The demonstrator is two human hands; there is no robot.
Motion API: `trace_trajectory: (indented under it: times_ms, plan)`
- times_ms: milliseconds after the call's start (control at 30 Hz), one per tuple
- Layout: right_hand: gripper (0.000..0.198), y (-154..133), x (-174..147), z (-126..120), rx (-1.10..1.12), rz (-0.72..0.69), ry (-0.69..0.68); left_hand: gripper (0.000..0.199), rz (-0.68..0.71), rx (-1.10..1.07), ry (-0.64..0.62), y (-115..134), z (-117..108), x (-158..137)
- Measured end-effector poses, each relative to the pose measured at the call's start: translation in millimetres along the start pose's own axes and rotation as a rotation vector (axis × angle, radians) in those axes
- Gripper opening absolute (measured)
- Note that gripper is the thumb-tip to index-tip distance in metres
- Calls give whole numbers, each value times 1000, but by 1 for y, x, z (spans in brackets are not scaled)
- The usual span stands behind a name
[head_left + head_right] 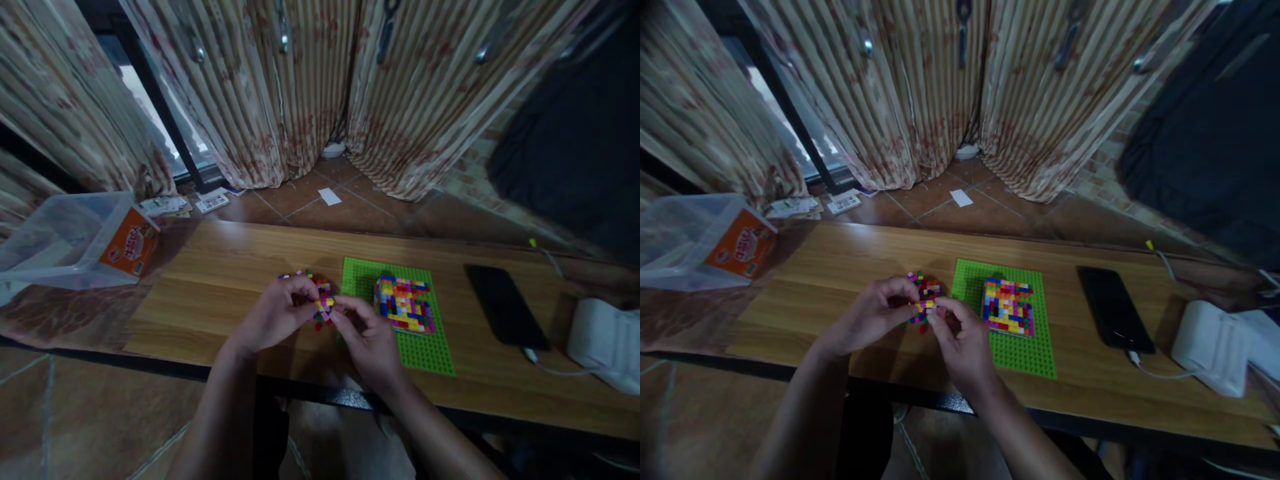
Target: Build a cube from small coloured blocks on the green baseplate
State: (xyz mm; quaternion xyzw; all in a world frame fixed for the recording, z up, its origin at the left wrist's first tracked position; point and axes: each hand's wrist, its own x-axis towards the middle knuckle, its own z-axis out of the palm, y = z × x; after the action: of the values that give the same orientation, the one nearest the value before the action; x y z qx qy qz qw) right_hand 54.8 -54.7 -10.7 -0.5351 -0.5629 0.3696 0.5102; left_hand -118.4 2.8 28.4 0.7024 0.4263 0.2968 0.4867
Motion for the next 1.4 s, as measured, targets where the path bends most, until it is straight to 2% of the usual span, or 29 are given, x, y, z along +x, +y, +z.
trace_trajectory:
  times_ms: [167,367,667,933,1133,1267,1400]
  plan:
    - [11,-8,5,-2,230,81,73,9,9,-129,-39,11,15,5]
    - [12,-16,6,-13,304,106,119,15,11,-307,-56,13,29,13]
    - [14,-17,5,-25,317,149,186,13,62,-217,-63,17,44,16]
    - [15,-19,5,-39,262,143,156,15,56,-185,-87,17,53,18]
    - [16,-18,6,-49,319,157,129,14,52,-235,-118,22,60,21]
    - [13,-13,8,-66,239,132,213,12,32,-233,-49,18,64,26]
    - [14,-2,12,-86,-49,-7,294,14,-70,-178,37,8,66,32]
